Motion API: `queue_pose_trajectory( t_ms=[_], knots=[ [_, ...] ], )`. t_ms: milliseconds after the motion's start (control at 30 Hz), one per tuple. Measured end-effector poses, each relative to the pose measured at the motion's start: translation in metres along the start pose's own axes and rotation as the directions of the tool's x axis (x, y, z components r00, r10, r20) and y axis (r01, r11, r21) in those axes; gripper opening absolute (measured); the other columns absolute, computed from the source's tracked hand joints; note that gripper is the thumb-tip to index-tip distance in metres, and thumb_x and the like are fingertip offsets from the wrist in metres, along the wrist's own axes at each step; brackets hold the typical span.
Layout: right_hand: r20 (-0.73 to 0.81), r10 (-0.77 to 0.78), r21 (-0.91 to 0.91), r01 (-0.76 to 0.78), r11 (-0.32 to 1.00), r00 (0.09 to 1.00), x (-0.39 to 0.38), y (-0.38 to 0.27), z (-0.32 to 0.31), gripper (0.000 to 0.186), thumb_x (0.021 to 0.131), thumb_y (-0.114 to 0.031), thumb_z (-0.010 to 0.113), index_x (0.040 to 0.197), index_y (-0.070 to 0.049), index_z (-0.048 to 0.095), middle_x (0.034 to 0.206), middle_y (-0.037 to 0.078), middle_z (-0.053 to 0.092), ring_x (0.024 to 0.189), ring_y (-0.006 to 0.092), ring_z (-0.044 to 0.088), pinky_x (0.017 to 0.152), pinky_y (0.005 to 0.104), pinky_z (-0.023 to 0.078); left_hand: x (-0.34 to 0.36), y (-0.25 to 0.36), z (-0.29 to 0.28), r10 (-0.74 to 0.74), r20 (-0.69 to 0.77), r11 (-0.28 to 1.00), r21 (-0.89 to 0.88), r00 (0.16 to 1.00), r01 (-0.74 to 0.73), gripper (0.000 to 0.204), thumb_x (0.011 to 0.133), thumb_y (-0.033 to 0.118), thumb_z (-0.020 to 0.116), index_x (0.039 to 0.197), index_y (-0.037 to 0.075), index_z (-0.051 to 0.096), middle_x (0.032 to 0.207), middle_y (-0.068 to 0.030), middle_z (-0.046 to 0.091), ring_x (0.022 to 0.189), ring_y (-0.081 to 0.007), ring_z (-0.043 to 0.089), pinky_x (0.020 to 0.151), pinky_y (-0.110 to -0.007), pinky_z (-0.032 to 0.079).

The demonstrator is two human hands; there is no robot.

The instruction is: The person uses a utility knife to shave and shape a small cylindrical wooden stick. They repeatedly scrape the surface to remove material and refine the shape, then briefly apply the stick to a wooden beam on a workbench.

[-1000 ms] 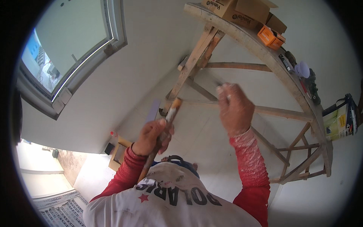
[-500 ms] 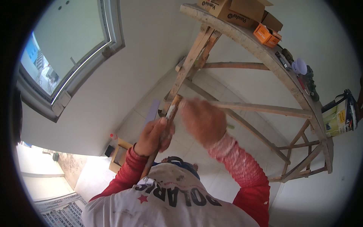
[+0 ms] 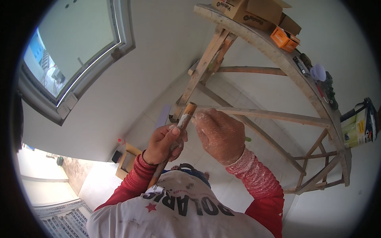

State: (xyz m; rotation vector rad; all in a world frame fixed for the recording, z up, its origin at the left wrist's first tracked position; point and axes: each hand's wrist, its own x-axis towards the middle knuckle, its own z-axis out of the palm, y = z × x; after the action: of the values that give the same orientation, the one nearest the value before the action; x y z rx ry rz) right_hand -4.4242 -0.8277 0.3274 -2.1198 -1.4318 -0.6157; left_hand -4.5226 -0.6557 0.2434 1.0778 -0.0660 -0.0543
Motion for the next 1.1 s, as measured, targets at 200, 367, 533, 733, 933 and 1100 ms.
queue_pose_trajectory(
  t_ms=[200,367,533,733,933,1100],
  knots=[
    [0.067,0.128,-0.461,-0.083,0.883,0.989,0.0,0.023,0.017,0.011,0.091,-0.011,0.069,0.097,-0.005,0.062,0.081,0.011,0.064,0.069,0.0266,0.067,0.058,0.0365,0.053,-0.001,-0.01,0.001,0.018,-0.081,0.999,0.05,0.997,-0.014,0.028,0.106,0.032,0.052,0.096,0.006,0.059,0.059,0.0017,0.05,0.043,-0.0047,0.043,0.04,-0.021,0.033],
    [-0.175,0.151,-0.287,-0.197,0.937,0.973,0.018,0.063,-0.015,0.01,0.091,-0.013,0.068,0.098,-0.007,0.063,0.089,0.01,0.067,0.074,0.0258,0.069,0.06,0.0365,0.056,-0.007,-0.014,-0.005,0.011,-0.04,0.996,0.089,0.999,-0.007,0.027,0.105,0.032,0.054,0.101,0.006,0.058,0.06,0.0002,0.054,0.042,-0.0051,0.045,0.039,-0.021,0.033],
    [-0.021,0.062,-0.065,-0.064,0.996,0.998,-0.008,0.008,-0.001,0.013,0.087,-0.01,0.072,0.097,-0.006,0.063,0.087,0.009,0.067,0.074,0.0268,0.07,0.061,0.0354,0.056,-0.004,0.004,-0.004,0.027,-0.117,1.0,0.01,0.993,-0.026,0.037,0.106,0.039,0.049,0.101,0.003,0.06,0.061,-0.0036,0.057,0.038,-0.0083,0.046,0.038,-0.022,0.035],
    [-0.003,-0.02,-0.065,0.019,0.998,1.0,-0.007,0.002,0.004,0.021,0.082,-0.006,0.074,0.1,-0.006,0.063,0.086,0.007,0.066,0.074,0.0253,0.068,0.059,0.0357,0.055,-0.004,-0.002,0.002,0.0,-0.073,1.0,0.026,0.997,0.002,0.041,0.107,0.04,0.046,0.1,0.003,0.06,0.061,-0.0044,0.056,0.038,-0.0085,0.046,0.037,-0.022,0.035],
    [0.0,-0.067,-0.212,0.065,0.975,0.998,-0.004,0.015,0.018,0.013,0.088,-0.008,0.072,0.098,-0.006,0.065,0.085,0.01,0.067,0.073,0.0268,0.068,0.062,0.0379,0.055,0.007,-0.006,0.001,0.043,-0.087,0.998,0.045,0.995,-0.039,0.044,0.107,0.042,0.044,0.097,0.002,0.059,0.057,-0.0035,0.052,0.037,-0.0085,0.045,0.037,-0.022,0.035],
    [-0.226,0.159,-0.362,-0.234,0.902,0.961,0.004,0.086,-0.01,0.009,0.095,-0.017,0.066,0.095,-0.008,0.063,0.085,0.01,0.066,0.072,0.0261,0.067,0.059,0.0373,0.054,-0.009,-0.005,0.005,-0.049,-0.059,0.998,0.039,0.997,0.051,0.046,0.108,0.042,0.041,0.096,0.0,0.058,0.055,-0.004,0.051,0.036,-0.0089,0.045,0.036,-0.022,0.035]
  ],
)
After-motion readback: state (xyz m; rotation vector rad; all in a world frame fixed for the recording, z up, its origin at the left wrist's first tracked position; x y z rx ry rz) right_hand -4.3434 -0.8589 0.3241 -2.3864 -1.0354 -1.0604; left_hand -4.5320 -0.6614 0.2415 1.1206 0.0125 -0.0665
